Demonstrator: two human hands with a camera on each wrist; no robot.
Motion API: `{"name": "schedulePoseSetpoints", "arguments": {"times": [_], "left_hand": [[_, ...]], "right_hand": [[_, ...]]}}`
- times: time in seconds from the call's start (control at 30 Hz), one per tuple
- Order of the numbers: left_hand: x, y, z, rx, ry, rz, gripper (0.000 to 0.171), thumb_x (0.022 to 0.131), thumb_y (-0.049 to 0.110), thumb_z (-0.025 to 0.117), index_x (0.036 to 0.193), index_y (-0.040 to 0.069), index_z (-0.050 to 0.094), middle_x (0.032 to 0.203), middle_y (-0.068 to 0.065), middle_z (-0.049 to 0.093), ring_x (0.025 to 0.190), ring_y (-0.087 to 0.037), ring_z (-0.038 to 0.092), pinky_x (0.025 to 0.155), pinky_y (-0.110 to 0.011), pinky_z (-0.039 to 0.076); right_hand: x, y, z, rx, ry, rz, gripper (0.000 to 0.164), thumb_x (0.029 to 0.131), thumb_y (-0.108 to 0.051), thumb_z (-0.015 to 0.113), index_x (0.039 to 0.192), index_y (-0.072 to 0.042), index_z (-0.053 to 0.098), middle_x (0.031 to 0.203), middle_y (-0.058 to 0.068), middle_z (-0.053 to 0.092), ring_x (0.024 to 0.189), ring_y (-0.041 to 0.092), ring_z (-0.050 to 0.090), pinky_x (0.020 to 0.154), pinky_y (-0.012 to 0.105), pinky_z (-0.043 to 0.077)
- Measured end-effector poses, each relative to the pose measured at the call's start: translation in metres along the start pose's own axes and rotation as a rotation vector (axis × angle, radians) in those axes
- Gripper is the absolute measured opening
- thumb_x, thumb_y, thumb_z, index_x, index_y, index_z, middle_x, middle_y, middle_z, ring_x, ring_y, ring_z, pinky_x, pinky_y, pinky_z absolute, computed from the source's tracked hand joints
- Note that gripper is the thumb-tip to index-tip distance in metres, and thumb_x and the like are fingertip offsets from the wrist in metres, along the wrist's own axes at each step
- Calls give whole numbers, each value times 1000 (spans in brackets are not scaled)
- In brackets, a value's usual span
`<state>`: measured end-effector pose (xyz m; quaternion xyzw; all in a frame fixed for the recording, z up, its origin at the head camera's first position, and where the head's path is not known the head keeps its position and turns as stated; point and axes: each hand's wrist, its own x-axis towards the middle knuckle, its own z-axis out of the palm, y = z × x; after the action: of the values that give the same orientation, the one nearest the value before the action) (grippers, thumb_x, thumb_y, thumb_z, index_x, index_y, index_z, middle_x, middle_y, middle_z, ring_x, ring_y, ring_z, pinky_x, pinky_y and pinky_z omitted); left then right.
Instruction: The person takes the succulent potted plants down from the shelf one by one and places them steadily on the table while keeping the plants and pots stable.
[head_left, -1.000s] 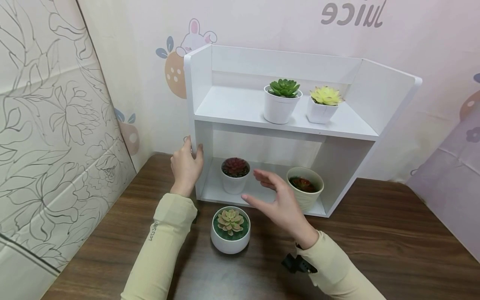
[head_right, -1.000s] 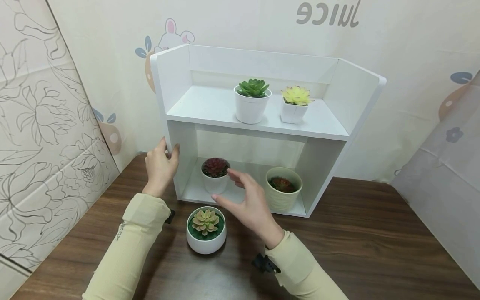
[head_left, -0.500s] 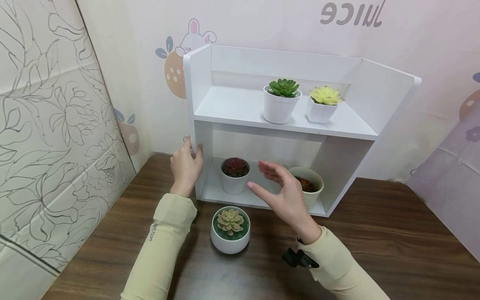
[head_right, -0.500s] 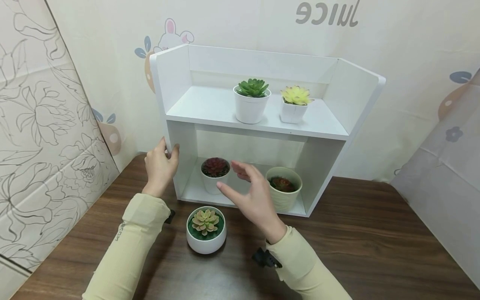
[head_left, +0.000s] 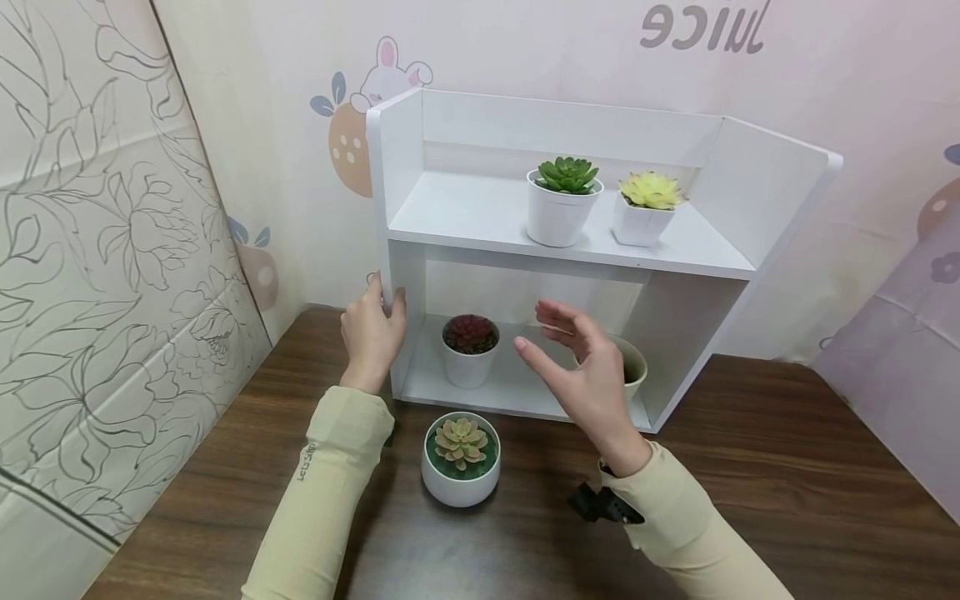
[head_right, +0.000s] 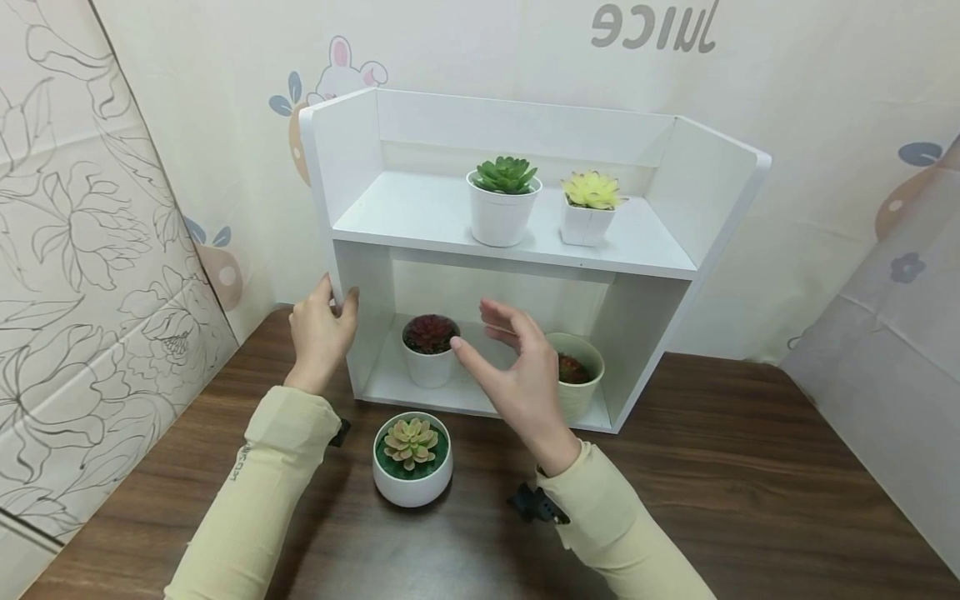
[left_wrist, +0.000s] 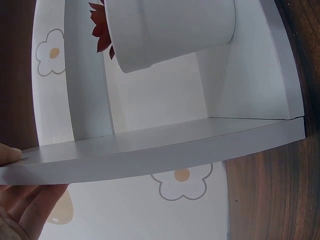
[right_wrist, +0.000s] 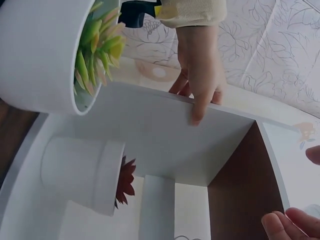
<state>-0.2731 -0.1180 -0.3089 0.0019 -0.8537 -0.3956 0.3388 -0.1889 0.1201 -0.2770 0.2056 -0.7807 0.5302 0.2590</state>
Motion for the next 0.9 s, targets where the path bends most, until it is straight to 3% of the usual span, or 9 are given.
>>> {"name": "schedulePoseSetpoints", "arguments": {"times": [0.33, 0.57, 0.9], "left_hand": [[0, -1, 0, 1, 3, 6, 41, 96, 20, 56, 128, -5, 55, 109, -29, 67, 86, -42, 69, 73, -53, 54], [0, -1, 0, 5, -5, -4, 42, 96, 20, 55, 130, -4, 55, 112, -28, 66, 92, -43, 68, 76, -53, 53], [0, 0, 0, 7, -3, -8, 43, 96, 20, 55, 130, -6, 54, 111, -29, 66, 90, -43, 68, 75, -53, 54]], "right_hand": [[9, -3, -8, 21, 73, -31, 52, 80, -3, 76, 127, 0, 56, 124, 9, 61, 111, 10, 59, 94, 22, 47], [13, -5, -13, 21, 109, -38, 52, 79, -2, 75, 127, 3, 55, 124, 12, 61, 114, 23, 59, 94, 21, 47], [20, -11, -18, 24, 149, -60, 53, 80, -1, 75, 128, 4, 54, 124, 8, 60, 115, 20, 58, 96, 22, 46]]}}
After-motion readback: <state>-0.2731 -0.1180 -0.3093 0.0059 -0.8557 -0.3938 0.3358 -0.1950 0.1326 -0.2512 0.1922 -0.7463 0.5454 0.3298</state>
